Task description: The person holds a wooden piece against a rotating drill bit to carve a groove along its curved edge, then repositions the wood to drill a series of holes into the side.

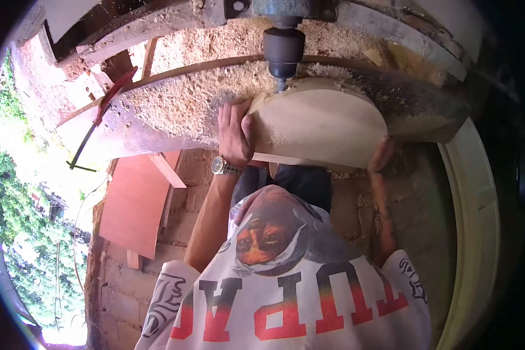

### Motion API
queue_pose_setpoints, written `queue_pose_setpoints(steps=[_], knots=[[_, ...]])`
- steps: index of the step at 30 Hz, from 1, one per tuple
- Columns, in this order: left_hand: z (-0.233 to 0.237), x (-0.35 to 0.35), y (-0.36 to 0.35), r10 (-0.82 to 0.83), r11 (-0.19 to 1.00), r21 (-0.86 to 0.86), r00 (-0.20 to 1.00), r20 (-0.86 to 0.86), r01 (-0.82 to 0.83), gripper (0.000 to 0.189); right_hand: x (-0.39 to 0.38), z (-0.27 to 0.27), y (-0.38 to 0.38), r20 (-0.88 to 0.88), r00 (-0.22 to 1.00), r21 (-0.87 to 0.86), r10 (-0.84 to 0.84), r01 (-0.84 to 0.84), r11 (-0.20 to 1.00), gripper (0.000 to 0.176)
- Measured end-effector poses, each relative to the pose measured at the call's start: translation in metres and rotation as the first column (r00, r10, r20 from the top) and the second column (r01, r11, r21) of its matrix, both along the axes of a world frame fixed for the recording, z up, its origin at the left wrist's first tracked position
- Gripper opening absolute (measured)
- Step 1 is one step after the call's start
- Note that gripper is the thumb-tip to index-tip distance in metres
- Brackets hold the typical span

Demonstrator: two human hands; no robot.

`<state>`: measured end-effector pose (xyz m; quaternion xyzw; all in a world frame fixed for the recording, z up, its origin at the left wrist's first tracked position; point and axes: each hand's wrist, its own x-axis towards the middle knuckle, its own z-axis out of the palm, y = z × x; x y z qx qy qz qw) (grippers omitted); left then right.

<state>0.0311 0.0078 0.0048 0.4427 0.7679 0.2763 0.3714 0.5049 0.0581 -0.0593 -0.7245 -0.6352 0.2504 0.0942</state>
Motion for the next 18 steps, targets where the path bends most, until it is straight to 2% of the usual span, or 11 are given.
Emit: queue_pose_setpoints(steps=[4,6,8,13,15,16,17,18], knots=[[0.003,-0.002,0.001,-0.046,0.999,0.005,0.999,-0.010,0.046,0.052,0.050,-0.022,-0.036,0.055,0.999,-0.202,0.002,0.009,0.979,0.061],[0.003,-0.001,-0.007,-0.065,0.998,-0.013,0.998,0.006,0.065,0.052,0.052,-0.016,-0.056,0.034,0.996,-0.223,0.087,-0.077,0.972,0.060],[0.002,-0.001,-0.016,-0.099,0.995,-0.023,0.995,-0.001,0.099,0.049,0.042,-0.011,-0.062,-0.038,0.964,-0.123,0.263,-0.266,0.956,0.060],[0.007,-0.018,0.005,-0.194,0.979,-0.067,0.981,0.011,0.194,0.041,-0.004,0.040,-0.045,-0.227,0.959,-0.268,0.171,-0.230,0.935,0.064],[0.006,-0.028,0.018,-0.263,0.959,-0.120,0.965,-0.024,0.258,0.039,-0.022,0.039,-0.061,-0.172,0.985,-0.251,0.006,-0.049,0.967,0.067],[0.005,-0.031,0.029,-0.254,0.967,-0.045,0.966,-0.054,0.252,0.038,-0.023,0.024,-0.088,-0.088,0.986,-0.190,-0.144,0.125,0.974,0.069],[0.004,-0.034,0.032,-0.270,0.962,-0.051,0.962,-0.042,0.268,0.038,-0.025,0.015,-0.101,-0.017,0.956,-0.115,-0.294,0.290,0.950,0.072],[0.001,-0.039,0.036,-0.285,0.958,-0.055,0.958,-0.032,0.283,0.038,-0.028,0.015,-0.098,-0.037,0.957,-0.106,-0.289,0.284,0.953,0.070]])
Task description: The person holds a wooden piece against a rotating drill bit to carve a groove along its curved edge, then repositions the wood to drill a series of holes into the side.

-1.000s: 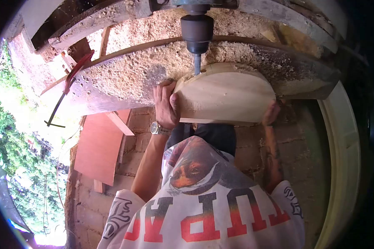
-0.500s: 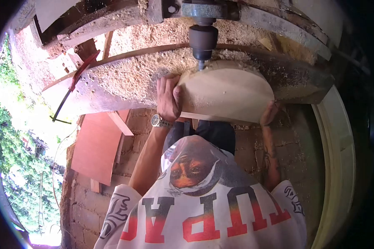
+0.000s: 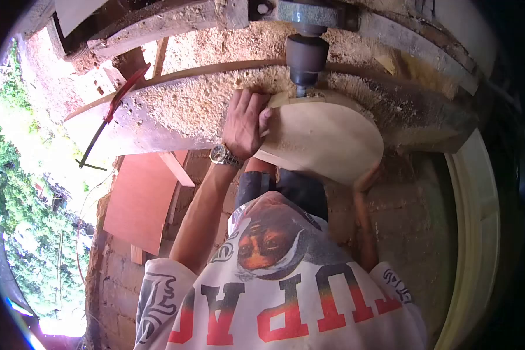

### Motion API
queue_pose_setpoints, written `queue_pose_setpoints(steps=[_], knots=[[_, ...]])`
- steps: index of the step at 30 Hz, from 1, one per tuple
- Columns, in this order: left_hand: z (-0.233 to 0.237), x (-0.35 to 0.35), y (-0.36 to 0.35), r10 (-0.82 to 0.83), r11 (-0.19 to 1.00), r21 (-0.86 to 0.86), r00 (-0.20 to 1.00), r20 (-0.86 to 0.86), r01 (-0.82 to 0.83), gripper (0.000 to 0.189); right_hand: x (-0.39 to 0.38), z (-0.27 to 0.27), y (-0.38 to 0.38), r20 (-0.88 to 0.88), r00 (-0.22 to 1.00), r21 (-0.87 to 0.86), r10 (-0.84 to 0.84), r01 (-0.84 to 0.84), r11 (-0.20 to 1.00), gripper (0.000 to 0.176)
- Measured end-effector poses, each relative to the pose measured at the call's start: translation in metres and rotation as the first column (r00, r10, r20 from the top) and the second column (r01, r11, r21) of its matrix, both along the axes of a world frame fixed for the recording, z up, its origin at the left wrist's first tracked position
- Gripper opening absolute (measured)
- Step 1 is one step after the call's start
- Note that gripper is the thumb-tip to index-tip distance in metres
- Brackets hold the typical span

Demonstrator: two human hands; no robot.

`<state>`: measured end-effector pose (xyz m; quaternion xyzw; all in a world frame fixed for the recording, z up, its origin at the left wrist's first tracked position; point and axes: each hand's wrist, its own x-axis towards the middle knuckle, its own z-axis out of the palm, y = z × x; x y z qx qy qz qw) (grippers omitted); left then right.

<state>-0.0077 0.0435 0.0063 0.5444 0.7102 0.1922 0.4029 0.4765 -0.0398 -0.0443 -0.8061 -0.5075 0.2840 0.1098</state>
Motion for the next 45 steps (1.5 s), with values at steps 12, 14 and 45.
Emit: queue_pose_setpoints(steps=[12,14,45], knots=[[-0.004,-0.007,0.006,-0.035,0.998,0.049,0.999,0.020,0.034,0.038,-0.010,0.027,-0.007,-0.232,0.945,-0.263,-0.231,0.168,0.950,0.076],[-0.002,-0.005,0.004,-0.022,0.999,0.035,1.000,0.011,0.022,0.040,-0.013,0.028,-0.009,-0.227,0.941,-0.250,-0.252,0.194,0.949,0.076],[-0.003,-0.005,0.007,0.051,0.998,-0.036,0.997,-0.063,-0.053,0.042,-0.020,0.019,0.035,-0.262,0.959,-0.197,-0.105,0.053,0.979,0.068]])
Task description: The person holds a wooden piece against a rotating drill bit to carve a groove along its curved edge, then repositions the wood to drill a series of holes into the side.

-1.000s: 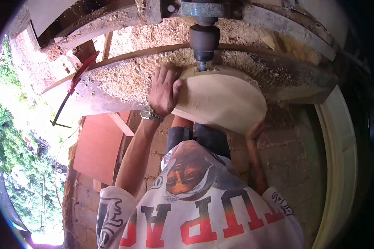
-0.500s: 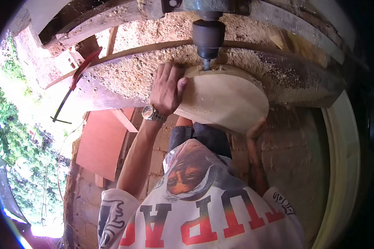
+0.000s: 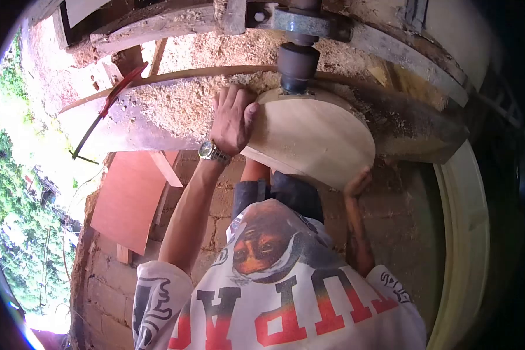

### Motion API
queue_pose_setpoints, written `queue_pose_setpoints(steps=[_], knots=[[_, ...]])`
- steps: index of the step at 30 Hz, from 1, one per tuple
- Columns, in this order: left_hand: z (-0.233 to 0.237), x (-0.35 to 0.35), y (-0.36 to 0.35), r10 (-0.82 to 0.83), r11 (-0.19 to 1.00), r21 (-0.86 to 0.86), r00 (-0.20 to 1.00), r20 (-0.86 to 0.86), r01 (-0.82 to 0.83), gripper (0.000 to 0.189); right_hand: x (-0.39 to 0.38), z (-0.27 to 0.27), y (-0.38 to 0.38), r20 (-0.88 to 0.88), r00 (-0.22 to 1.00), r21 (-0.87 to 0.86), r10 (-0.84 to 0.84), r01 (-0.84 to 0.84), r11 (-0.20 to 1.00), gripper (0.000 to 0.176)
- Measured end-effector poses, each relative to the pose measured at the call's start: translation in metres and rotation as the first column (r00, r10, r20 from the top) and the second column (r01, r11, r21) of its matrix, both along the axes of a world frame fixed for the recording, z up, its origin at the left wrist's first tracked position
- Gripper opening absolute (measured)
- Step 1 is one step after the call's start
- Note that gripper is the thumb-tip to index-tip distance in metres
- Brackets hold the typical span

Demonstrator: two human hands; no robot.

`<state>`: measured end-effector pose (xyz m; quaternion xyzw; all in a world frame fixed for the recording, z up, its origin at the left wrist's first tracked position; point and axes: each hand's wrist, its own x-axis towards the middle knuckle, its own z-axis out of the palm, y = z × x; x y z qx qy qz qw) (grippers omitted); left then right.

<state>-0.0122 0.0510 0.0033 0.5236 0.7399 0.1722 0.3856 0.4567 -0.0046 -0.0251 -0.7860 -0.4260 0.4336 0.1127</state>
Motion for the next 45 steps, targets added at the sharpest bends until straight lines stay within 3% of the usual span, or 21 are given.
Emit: queue_pose_setpoints(steps=[2,4,8,11,14,17,22,26,33,37,41,45], knots=[[0.001,0.000,-0.002,-0.006,1.000,0.023,1.000,-0.007,0.006,0.043,-0.025,0.015,0.001,0.070,0.989,0.024,-0.129,0.127,0.992,0.067],[-0.001,0.002,-0.004,-0.017,0.998,0.057,1.000,-0.005,0.017,0.044,-0.028,0.023,-0.005,0.109,0.994,0.066,-0.018,0.011,0.998,0.068],[-0.001,0.020,-0.052,-0.019,1.000,0.013,0.999,0.034,0.019,0.047,-0.026,0.040,-0.021,-0.026,0.994,0.123,0.107,-0.103,0.987,0.068],[-0.009,0.027,-0.067,0.022,0.998,0.055,1.000,0.012,-0.022,0.044,0.006,0.020,-0.043,-0.036,0.999,-0.001,-0.033,0.033,0.999,0.074],[-0.003,0.031,-0.075,0.082,0.995,0.053,0.997,0.008,-0.082,0.043,0.054,-0.021,-0.027,0.042,0.965,0.185,0.258,-0.262,0.947,0.074],[-0.007,0.038,-0.077,0.143,0.987,0.076,0.990,0.004,-0.143,0.044,-0.005,0.009,0.027,-0.076,0.988,0.211,0.135,-0.116,0.971,0.070],[-0.001,0.041,-0.074,0.182,0.982,0.047,0.983,0.013,-0.183,0.044,0.009,-0.007,0.039,0.040,0.977,0.169,0.209,-0.213,0.962,0.067],[0.000,0.044,-0.072,0.206,0.978,0.021,0.978,0.021,-0.207,0.044,-0.012,-0.006,0.045,-0.054,0.988,0.285,0.146,-0.125,0.950,0.068],[-0.001,0.048,-0.064,0.224,0.973,0.047,0.974,0.029,-0.225,0.045,0.031,-0.021,0.057,0.025,0.940,0.253,0.341,-0.336,0.907,0.067],[0.002,0.050,-0.057,0.258,0.966,0.001,0.966,0.012,-0.258,0.045,0.007,-0.007,0.062,0.016,0.971,0.251,0.237,-0.234,0.939,0.063],[0.004,0.046,-0.044,0.233,0.972,0.013,0.972,-0.029,-0.233,0.043,0.021,-0.035,0.063,0.198,0.930,0.380,0.310,-0.365,0.850,0.059],[0.003,0.040,-0.036,0.201,0.978,0.059,0.980,-0.007,-0.200,0.044,-0.009,-0.009,0.068,0.125,0.959,0.356,0.255,-0.284,0.890,0.061]])
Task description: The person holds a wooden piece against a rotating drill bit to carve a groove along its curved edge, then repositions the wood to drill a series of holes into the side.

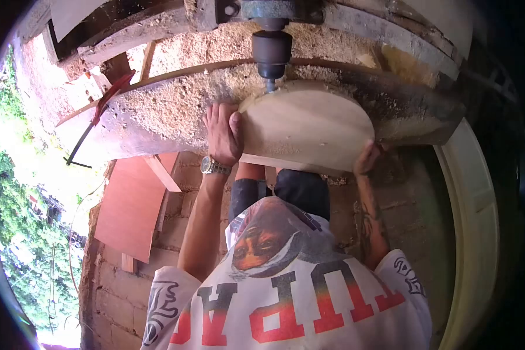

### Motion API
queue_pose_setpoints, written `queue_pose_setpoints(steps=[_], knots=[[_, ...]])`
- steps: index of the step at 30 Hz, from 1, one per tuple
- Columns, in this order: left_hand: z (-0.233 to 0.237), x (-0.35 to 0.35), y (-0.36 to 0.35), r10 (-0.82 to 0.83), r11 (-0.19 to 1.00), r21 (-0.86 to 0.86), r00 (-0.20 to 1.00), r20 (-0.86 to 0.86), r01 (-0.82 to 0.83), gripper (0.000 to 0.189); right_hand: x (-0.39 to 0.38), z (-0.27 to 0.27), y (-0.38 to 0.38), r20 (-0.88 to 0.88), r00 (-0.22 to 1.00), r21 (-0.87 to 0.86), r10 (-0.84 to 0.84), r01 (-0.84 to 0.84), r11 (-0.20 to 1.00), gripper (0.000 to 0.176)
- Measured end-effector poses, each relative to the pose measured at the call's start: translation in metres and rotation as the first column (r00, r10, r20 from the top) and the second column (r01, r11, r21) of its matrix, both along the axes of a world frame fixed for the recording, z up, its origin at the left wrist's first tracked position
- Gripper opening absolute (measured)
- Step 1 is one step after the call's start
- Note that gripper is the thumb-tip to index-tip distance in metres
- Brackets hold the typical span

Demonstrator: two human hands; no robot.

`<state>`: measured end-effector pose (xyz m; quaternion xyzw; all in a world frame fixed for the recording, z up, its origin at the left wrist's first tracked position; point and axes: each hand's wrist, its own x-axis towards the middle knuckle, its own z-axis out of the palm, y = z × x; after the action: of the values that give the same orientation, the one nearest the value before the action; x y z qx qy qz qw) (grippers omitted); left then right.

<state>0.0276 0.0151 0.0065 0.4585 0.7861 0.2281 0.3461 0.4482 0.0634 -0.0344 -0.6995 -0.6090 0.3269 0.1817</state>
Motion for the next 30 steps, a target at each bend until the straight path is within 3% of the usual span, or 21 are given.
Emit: queue_pose_setpoints(steps=[2,6,8,12,14,18,20,23,26,30], knots=[[-0.004,-0.001,-0.005,-0.009,1.000,0.009,0.999,0.032,0.008,0.044,0.012,0.002,-0.018,0.032,0.997,-0.114,-0.071,0.074,0.991,0.061],[-0.002,0.004,-0.036,-0.038,0.999,-0.013,0.997,0.067,0.039,0.042,0.017,-0.002,-0.041,-0.148,0.987,-0.116,-0.059,0.042,0.992,0.061],[-0.003,0.010,-0.054,-0.054,0.997,0.062,0.998,0.026,0.052,0.045,0.014,0.006,-0.053,-0.135,0.989,-0.131,-0.054,0.036,0.991,0.062],[-0.003,0.014,-0.069,-0.030,1.000,0.007,0.998,0.063,0.030,0.047,0.053,-0.002,-0.084,-0.042,0.999,-0.178,-0.006,-0.001,0.984,0.065],[-0.002,0.015,-0.078,-0.011,1.000,0.011,0.996,0.083,0.010,0.048,0.028,0.012,-0.067,-0.035,0.999,-0.194,-0.025,0.017,0.981,0.067],[-0.005,0.019,-0.090,0.022,0.997,0.073,0.997,0.073,-0.027,0.050,0.052,-0.004,-0.064,-0.036,0.994,-0.168,0.100,-0.104,0.980,0.065],[-0.005,0.021,-0.092,0.038,0.997,0.059,0.996,0.080,-0.042,0.051,0.015,0.024,-0.046,-0.057,0.992,-0.121,0.108,-0.115,0.986,0.064],[-0.003,0.021,-0.090,0.062,0.998,0.005,0.995,0.080,-0.063,0.051,0.025,0.024,-0.047,-0.049,0.995,-0.269,0.081,-0.091,0.959,0.064],[-0.002,0.020,-0.086,0.072,0.997,-0.032,0.996,0.058,-0.071,0.051,0.038,0.006,-0.044,-0.044,0.988,-0.192,0.150,-0.156,0.969,0.066],[-0.003,0.016,-0.077,0.057,0.998,-0.004,0.998,0.038,-0.057,0.051,0.011,0.017,-0.031,-0.077,0.992,-0.158,0.102,-0.113,0.981,0.068]])
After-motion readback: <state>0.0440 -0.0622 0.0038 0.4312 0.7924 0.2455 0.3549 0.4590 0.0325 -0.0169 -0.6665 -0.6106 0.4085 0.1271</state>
